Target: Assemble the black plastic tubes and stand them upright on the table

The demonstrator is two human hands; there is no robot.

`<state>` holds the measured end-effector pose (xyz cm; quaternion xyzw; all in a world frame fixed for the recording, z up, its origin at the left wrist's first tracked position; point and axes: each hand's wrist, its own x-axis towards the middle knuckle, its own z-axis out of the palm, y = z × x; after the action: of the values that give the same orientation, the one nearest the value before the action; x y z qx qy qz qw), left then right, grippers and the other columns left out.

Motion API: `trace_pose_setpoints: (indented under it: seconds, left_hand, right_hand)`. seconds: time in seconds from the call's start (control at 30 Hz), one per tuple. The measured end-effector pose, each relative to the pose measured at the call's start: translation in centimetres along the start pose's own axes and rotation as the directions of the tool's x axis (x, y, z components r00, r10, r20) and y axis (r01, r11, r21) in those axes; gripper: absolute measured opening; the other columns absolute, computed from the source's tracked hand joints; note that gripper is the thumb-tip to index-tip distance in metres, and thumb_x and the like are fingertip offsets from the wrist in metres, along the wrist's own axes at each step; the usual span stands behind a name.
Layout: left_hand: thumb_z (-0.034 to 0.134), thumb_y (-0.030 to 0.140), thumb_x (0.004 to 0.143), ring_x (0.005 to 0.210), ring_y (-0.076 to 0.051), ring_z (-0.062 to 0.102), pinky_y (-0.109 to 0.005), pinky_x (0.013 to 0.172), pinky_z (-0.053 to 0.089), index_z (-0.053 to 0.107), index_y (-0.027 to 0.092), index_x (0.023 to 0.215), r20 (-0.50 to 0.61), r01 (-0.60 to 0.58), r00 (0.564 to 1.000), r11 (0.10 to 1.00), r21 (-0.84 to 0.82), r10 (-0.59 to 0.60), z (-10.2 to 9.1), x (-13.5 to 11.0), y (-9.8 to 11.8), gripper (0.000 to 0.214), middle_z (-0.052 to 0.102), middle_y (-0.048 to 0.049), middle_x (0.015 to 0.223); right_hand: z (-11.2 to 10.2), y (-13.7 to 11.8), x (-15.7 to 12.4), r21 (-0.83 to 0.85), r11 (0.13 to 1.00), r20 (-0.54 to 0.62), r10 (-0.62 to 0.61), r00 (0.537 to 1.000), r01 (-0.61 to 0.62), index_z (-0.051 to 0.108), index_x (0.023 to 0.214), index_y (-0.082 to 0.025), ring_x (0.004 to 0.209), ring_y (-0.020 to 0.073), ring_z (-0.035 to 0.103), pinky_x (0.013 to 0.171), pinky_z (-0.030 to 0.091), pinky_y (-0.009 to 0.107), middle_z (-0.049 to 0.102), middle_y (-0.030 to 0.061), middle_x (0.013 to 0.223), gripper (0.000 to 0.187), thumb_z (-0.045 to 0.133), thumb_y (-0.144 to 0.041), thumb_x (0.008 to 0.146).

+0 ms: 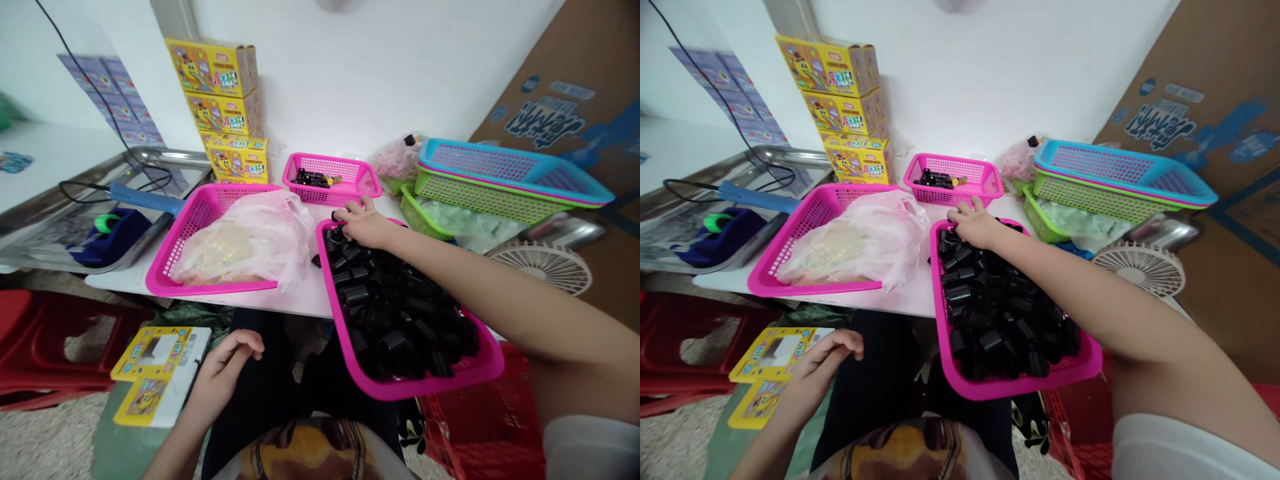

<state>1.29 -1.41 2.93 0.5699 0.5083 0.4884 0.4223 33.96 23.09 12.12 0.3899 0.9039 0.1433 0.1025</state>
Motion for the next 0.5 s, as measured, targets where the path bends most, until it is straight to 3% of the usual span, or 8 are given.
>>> trace_pose_setpoints:
  seconds: [0.1, 0.2, 0.4, 0.5]
  left_hand:
    - [0.067, 0.031, 0.092, 0.069, -0.017, 0.070, -0.026, 0.067, 0.058, 0.073, 0.020, 0.077, -0.008, 0.022, 1.000, 1.000, 0.004, -0.022, -0.3, -0.2, -0.3, 0.020, 0.073, -0.0034, 0.075]
    - [0.067, 0.034, 0.092, 0.070, -0.018, 0.069, -0.027, 0.068, 0.058, 0.073, 0.020, 0.077, -0.011, 0.042, 0.999, 0.999, 0.009, -0.042, -0.4, -0.2, -0.5, 0.021, 0.073, -0.0037, 0.075]
    - [0.068, 0.034, 0.092, 0.069, -0.018, 0.069, -0.027, 0.069, 0.058, 0.073, 0.020, 0.077, -0.003, 0.035, 0.999, 0.999, 0.012, -0.035, -0.1, -0.1, -0.4, 0.021, 0.072, -0.0032, 0.074]
    - [0.067, 0.035, 0.092, 0.069, -0.018, 0.069, -0.026, 0.068, 0.058, 0.073, 0.021, 0.077, 0.003, 0.035, 0.999, 0.999, 0.022, -0.035, 0.2, 0.1, -0.3, 0.022, 0.072, -0.0028, 0.073]
  right_hand:
    - [-0.7, 0.5, -0.3, 0.118, 0.983, -0.120, 0.156, 0.981, -0.141, 0.081, 0.087, -0.019, 0.126, 0.0394, 0.039, 0.100, 0.025, 0.053, 0.063, 0.0144, 0.138, 0.025, 0.057, -0.015, 0.091]
    - [-2.2, 1.2, -0.9, 0.299, 0.911, -0.214, 0.353, 0.911, -0.283, 0.083, 0.094, -0.021, 0.131, 0.0413, 0.039, 0.099, 0.025, 0.052, 0.068, 0.0130, 0.134, 0.027, 0.056, -0.022, 0.096]
    - [-6.0, 1.5, -3.9, 0.420, 0.826, -0.129, 0.464, 0.877, -0.376, 0.084, 0.100, -0.022, 0.123, 0.0369, 0.058, 0.106, 0.027, 0.055, 0.079, 0.0107, 0.105, 0.032, 0.052, -0.015, 0.096]
    - [-7.5, 0.9, -6.0, 0.505, 0.764, -0.084, 0.507, 0.858, -0.402, 0.083, 0.097, -0.022, 0.109, 0.0320, 0.069, 0.105, 0.037, 0.050, 0.081, 0.0078, 0.098, 0.033, 0.053, -0.010, 0.091]
